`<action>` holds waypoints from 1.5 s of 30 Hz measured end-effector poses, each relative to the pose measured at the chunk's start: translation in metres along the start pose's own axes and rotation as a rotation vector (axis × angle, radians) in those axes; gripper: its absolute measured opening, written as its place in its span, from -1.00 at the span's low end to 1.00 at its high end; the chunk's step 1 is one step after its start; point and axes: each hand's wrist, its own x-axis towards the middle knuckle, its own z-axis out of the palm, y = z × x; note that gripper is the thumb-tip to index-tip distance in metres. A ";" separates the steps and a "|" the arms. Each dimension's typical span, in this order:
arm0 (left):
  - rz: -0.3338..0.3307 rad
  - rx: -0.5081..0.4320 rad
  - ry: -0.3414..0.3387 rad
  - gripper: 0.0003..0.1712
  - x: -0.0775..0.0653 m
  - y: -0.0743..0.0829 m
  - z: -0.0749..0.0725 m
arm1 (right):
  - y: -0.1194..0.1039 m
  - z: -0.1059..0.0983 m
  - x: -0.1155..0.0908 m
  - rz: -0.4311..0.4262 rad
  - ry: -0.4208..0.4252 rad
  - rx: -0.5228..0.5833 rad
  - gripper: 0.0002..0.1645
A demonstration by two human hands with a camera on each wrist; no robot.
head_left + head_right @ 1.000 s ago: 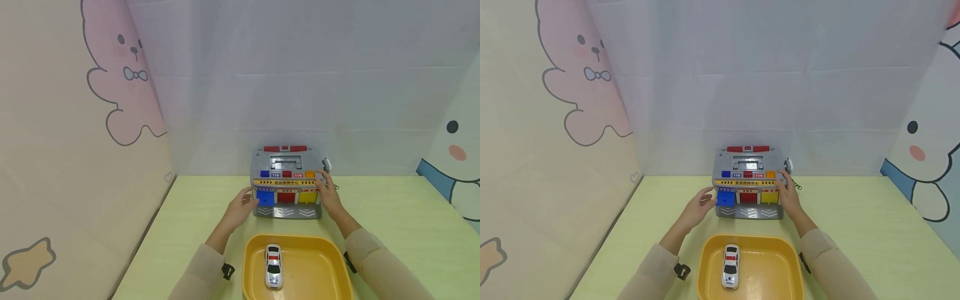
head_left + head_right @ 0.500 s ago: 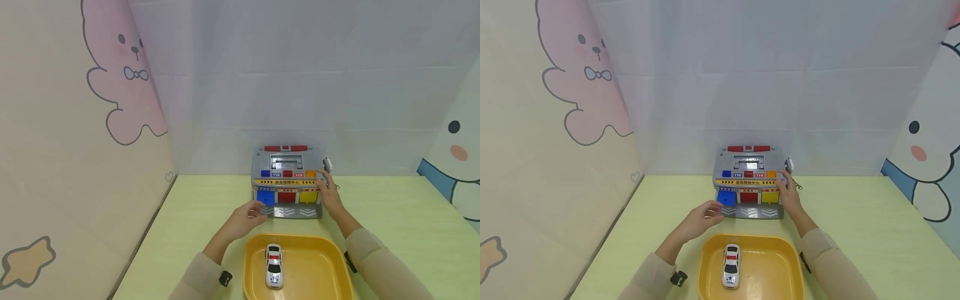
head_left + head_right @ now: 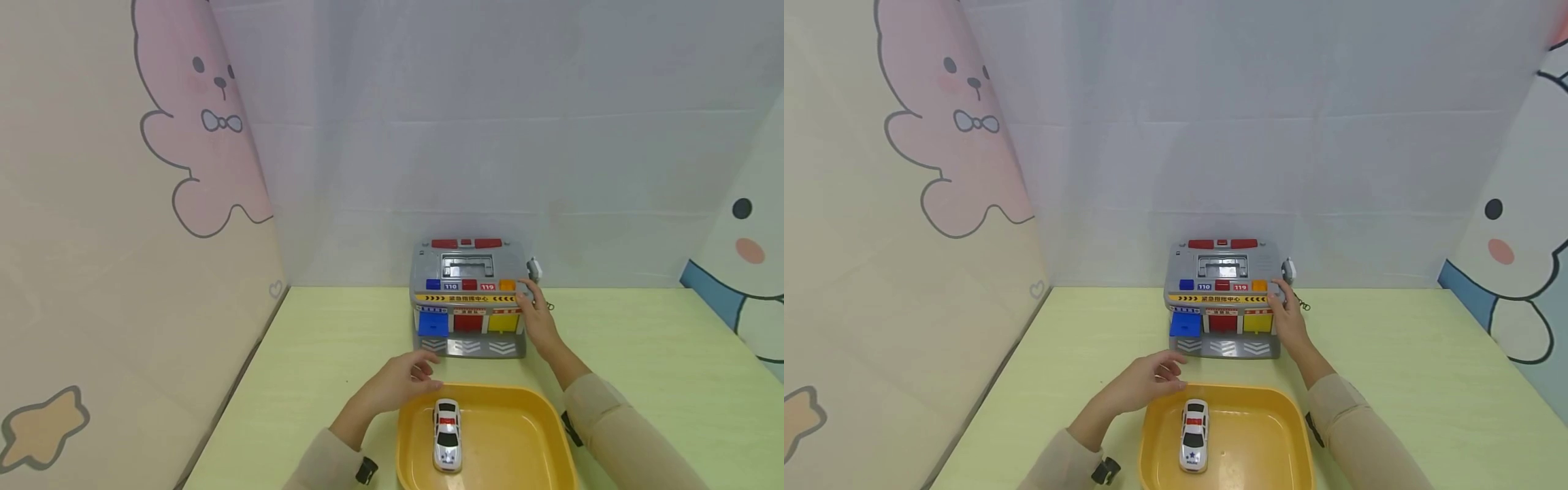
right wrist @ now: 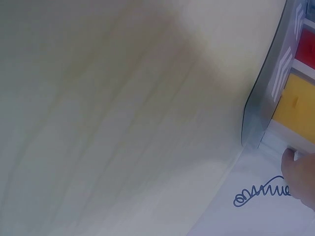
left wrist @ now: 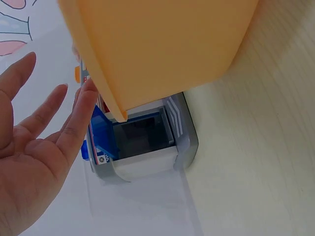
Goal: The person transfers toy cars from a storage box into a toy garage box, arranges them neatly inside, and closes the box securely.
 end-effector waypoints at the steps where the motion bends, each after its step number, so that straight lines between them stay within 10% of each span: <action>1: 0.003 0.004 -0.008 -0.58 -0.001 0.000 0.000 | 0.000 0.000 0.000 -0.001 -0.002 0.004 -0.32; 24: -0.074 0.228 -0.094 -0.48 -0.009 -0.002 0.021 | -0.023 0.001 -0.010 0.025 -0.020 0.051 -0.38; 33: -0.126 0.355 -0.117 -0.36 -0.010 0.002 0.030 | 0.000 -0.002 0.000 -0.002 -0.002 0.012 -0.31; 45: -0.141 0.353 -0.157 -0.34 -0.007 0.004 0.037 | -0.003 -0.002 -0.001 0.021 -0.012 0.034 -0.31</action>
